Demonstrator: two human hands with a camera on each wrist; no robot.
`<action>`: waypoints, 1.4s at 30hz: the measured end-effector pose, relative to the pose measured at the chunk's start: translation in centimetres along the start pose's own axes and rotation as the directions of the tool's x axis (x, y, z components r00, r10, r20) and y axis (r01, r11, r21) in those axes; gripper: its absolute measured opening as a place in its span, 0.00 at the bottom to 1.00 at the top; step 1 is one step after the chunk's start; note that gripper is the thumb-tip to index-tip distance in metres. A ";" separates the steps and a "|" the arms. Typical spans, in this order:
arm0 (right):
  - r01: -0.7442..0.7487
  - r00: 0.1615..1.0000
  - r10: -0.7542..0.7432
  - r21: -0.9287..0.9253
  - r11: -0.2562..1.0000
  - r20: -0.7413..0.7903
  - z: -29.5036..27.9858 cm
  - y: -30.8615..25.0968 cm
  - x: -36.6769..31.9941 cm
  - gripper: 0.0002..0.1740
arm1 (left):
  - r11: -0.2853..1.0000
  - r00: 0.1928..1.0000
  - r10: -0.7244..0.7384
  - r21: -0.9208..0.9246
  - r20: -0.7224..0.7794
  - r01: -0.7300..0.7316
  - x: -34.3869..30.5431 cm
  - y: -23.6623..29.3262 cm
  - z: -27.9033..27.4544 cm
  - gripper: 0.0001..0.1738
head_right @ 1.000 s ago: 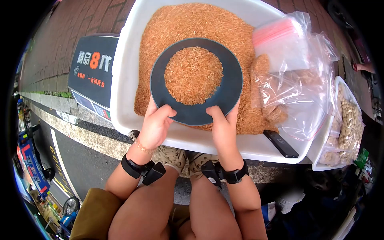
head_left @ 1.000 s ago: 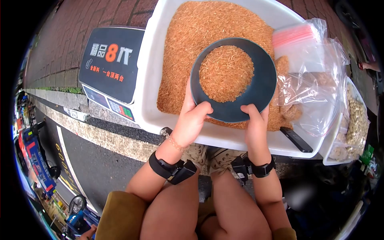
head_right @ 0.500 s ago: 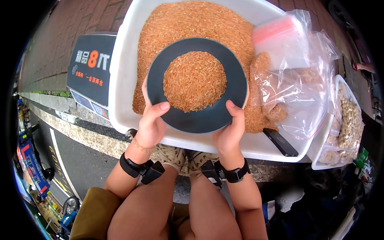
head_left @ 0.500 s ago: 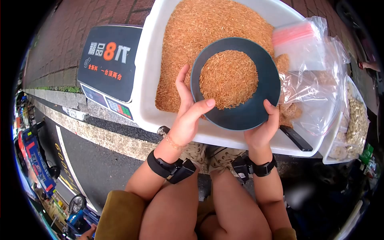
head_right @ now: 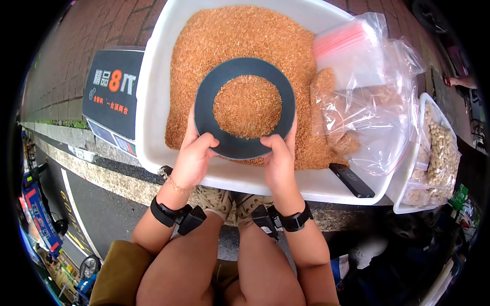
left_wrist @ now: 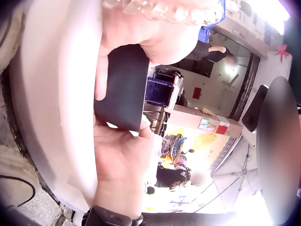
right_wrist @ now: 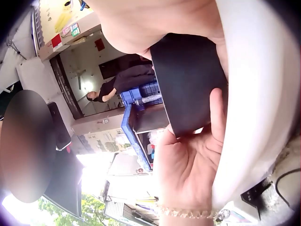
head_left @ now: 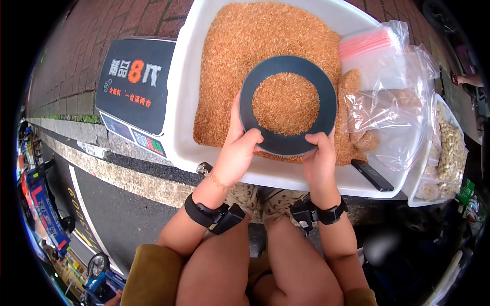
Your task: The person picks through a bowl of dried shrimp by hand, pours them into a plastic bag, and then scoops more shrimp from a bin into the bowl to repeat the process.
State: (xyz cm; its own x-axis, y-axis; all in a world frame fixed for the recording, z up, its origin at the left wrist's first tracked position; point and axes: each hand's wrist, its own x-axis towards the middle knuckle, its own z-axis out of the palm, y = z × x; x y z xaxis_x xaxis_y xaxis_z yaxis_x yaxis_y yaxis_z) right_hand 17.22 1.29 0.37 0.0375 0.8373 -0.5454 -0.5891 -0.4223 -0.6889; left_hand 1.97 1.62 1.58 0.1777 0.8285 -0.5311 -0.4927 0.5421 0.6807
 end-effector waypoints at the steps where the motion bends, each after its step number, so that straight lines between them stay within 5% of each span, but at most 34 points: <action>1: 0.135 0.991 -0.135 -0.060 0.989 0.015 -0.1 0.4 -0.2 0.39 | 0.984 0.985 0.169 0.055 -0.024 -0.167 0.0 -0.4 0.1 0.42; 2: 0.265 0.964 -0.263 -0.118 0.957 0.036 -0.1 0.7 -0.3 0.40 | 0.939 0.942 0.332 0.112 -0.040 -0.326 0.1 -0.7 0.0 0.42; 4: 0.254 0.967 -0.254 -0.152 0.955 0.020 0.1 0.6 -0.1 0.42 | 0.944 0.950 0.310 0.133 -0.032 -0.303 0.1 -0.5 -0.4 0.41; 6: 0.040 0.999 -0.041 -0.147 0.988 -0.010 -0.4 0.4 0.3 0.42 | 0.995 0.995 0.050 0.089 -0.090 -0.042 -0.3 0.7 0.4 0.42; 11: 0.112 0.991 -0.124 -0.207 0.972 -0.047 0.3 0.2 -0.4 0.42 | 0.993 0.998 0.056 0.105 -0.028 -0.053 0.3 -0.6 -0.9 0.42; 13: 0.308 0.950 -0.311 -0.223 0.925 0.024 0.1 0.8 -0.6 0.42 | 0.917 0.941 0.337 0.212 0.035 -0.336 0.5 -1.3 -1.2 0.42; 14: 0.305 0.951 -0.308 -0.222 0.926 0.023 0.2 0.5 -0.5 0.42 | 0.918 0.941 0.335 0.214 0.032 -0.334 0.3 -0.9 -0.9 0.42; 16: 0.021 0.997 -0.039 -0.260 0.965 -0.066 0.5 -0.3 -0.2 0.43 | 0.999 0.997 0.043 0.006 -0.068 -0.042 -0.1 0.2 0.2 0.42; 19: 0.187 0.982 -0.186 -0.219 0.958 0.024 -0.1 0.4 -0.1 0.43 | 0.991 0.991 0.128 -0.024 -0.043 -0.129 -0.2 0.0 0.3 0.42; 23: 0.208 0.978 -0.206 -0.193 0.959 0.034 0.2 0.6 -0.2 0.43 | 0.995 0.992 0.096 0.024 -0.078 -0.095 -0.1 -0.2 0.0 0.43; 25: 0.231 0.971 -0.239 -0.241 0.943 -0.005 -0.5 0.9 -0.6 0.42 | 0.941 0.942 0.325 0.126 -0.085 -0.314 0.1 -1.3 0.0 0.42; 28: 0.142 0.986 -0.159 -0.245 0.959 -0.050 0.2 0.5 -0.3 0.40 | 0.975 0.980 0.194 0.100 0.036 -0.197 -0.1 -0.2 -0.6 0.42; 32: 0.177 0.983 -0.183 -0.209 0.962 -0.007 -0.2 0.6 0.0 0.38 | 0.984 0.983 0.163 0.089 -0.088 -0.155 -0.5 0.2 0.5 0.42; 42: 0.180 0.983 -0.185 -0.196 0.964 -0.011 -0.2 0.6 -0.1 0.37 | 0.981 0.979 0.190 0.040 -0.073 -0.188 -0.2 -0.3 0.0 0.40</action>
State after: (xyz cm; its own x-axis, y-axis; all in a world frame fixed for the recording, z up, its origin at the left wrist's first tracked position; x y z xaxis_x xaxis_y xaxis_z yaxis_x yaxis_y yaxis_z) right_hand 17.03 0.87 -0.04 0.1553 0.8971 -0.4136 -0.4034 -0.3246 -0.8555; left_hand 2.04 1.32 1.50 0.0181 0.9039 -0.4273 -0.4832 0.3821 0.7877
